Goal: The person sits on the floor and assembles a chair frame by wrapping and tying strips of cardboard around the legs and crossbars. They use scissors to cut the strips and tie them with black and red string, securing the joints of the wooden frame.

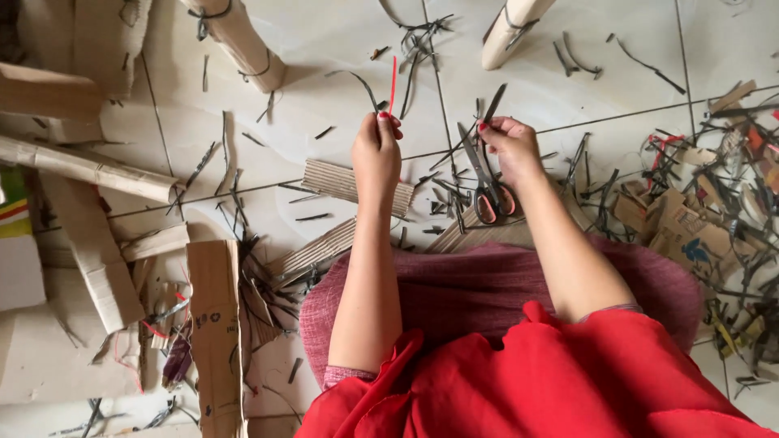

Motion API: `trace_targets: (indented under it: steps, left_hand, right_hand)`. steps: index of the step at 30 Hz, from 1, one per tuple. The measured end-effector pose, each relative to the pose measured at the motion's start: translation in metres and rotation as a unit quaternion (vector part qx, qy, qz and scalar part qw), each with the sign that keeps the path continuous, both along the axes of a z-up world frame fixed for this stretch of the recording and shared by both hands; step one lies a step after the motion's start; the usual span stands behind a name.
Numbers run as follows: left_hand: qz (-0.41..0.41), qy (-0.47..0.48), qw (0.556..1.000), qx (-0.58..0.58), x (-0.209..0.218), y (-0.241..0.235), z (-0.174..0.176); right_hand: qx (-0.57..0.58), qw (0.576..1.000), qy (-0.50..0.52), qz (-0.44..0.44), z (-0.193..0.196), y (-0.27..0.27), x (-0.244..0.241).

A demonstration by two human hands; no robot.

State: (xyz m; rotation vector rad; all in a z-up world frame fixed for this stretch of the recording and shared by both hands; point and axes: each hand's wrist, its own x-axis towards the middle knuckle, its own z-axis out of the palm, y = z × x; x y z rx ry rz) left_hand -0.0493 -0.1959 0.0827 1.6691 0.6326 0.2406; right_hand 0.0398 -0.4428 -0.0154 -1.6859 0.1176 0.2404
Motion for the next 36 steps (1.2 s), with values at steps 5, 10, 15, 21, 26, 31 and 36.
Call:
trace_targets:
  steps: [5, 10, 15, 21, 26, 31, 36]
  left_hand:
    - [-0.022, -0.006, 1.0, -0.007, 0.0, 0.001, 0.002]
    - [-0.039, -0.017, 0.999, -0.004, 0.003, 0.004, -0.012]
    - [-0.051, -0.015, 0.999, 0.01, 0.0, 0.004, -0.017]
    - [-0.1, -0.03, 0.994, -0.024, -0.002, -0.008, -0.014]
    - [-0.183, -0.054, 0.977, -0.09, -0.009, -0.04, 0.011]
    - [-0.205, -0.002, 0.965, -0.164, -0.009, -0.05, 0.021]
    - [-0.223, -0.021, 0.962, -0.155, -0.014, -0.064, 0.027]
  right_hand:
    - [0.075, 0.995, 0.065, -0.001, 0.068, -0.018, -0.009]
    - [-0.036, 0.999, 0.032, -0.015, 0.036, -0.09, 0.01]
    - [-0.11, 0.989, 0.032, -0.092, 0.077, -0.119, -0.006]
    - [0.08, 0.979, 0.16, -0.103, 0.091, -0.111, -0.007]
    - [0.119, 0.979, 0.134, -0.092, 0.109, -0.051, -0.042]
    - [0.078, 0.995, 0.061, -0.023, 0.099, -0.012, -0.062]
    - [0.038, 0.998, 0.0, 0.043, 0.107, 0.015, -0.08]
